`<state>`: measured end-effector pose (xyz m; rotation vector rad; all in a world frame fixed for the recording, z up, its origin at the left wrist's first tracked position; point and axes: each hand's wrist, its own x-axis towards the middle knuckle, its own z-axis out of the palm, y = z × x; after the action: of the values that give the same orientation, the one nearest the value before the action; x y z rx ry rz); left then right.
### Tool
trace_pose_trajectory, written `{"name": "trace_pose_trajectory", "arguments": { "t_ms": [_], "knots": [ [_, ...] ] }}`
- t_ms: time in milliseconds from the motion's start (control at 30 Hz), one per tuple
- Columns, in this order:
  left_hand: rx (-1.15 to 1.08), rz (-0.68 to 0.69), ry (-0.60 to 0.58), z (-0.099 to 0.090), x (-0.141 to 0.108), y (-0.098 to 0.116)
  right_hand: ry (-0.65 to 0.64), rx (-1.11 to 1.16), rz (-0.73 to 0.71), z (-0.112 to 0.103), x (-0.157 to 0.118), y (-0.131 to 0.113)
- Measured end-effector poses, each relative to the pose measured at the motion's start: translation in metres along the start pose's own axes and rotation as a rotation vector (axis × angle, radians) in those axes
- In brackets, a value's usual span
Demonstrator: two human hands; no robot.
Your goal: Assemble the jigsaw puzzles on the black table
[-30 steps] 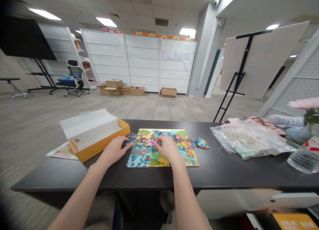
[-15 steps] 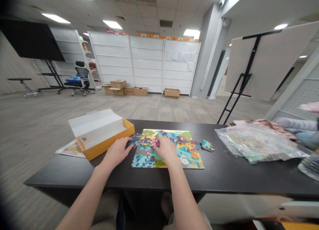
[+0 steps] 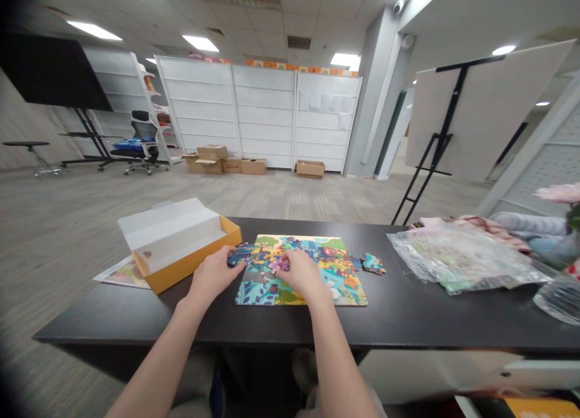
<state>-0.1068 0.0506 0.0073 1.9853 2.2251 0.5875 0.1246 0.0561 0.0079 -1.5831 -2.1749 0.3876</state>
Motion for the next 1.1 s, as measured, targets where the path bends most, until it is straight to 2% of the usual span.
{"name": "trace_pose_trajectory", "arguments": {
  "t_ms": [200,333,400,533,600,667,767,867,933,1100],
  "knots": [
    [-0.173,0.012,0.010,0.000,-0.003,-0.018,-0.022,0.006,-0.015,-0.001,-0.002,0.004],
    [-0.187,0.064,0.081,-0.007,-0.009,-0.024,0.015,0.060,-0.018,-0.005,-0.004,0.000],
    [-0.227,0.169,0.123,-0.012,-0.013,-0.022,0.027,0.164,-0.027,-0.007,-0.004,-0.003],
    [-0.385,0.521,0.155,-0.017,-0.025,-0.005,-0.062,0.600,-0.075,-0.006,-0.002,-0.012],
    [-0.426,0.637,0.150,-0.016,-0.031,0.006,-0.095,0.760,-0.088,-0.005,-0.002,-0.014],
    [-0.449,0.688,0.120,-0.014,-0.034,0.015,-0.113,0.824,-0.093,-0.005,-0.002,-0.013],
    [-0.444,0.681,0.092,-0.007,-0.035,0.024,-0.125,0.814,-0.080,-0.008,-0.004,-0.007],
    [-0.383,0.667,0.052,-0.001,-0.033,0.025,-0.068,0.747,-0.053,-0.019,-0.004,0.009],
    [-0.305,0.629,0.014,0.001,-0.030,0.023,0.034,0.669,-0.003,-0.033,0.001,0.028],
    [-0.147,0.423,0.000,-0.005,-0.022,0.013,0.338,0.482,0.198,-0.076,0.028,0.102]
  ]
}}
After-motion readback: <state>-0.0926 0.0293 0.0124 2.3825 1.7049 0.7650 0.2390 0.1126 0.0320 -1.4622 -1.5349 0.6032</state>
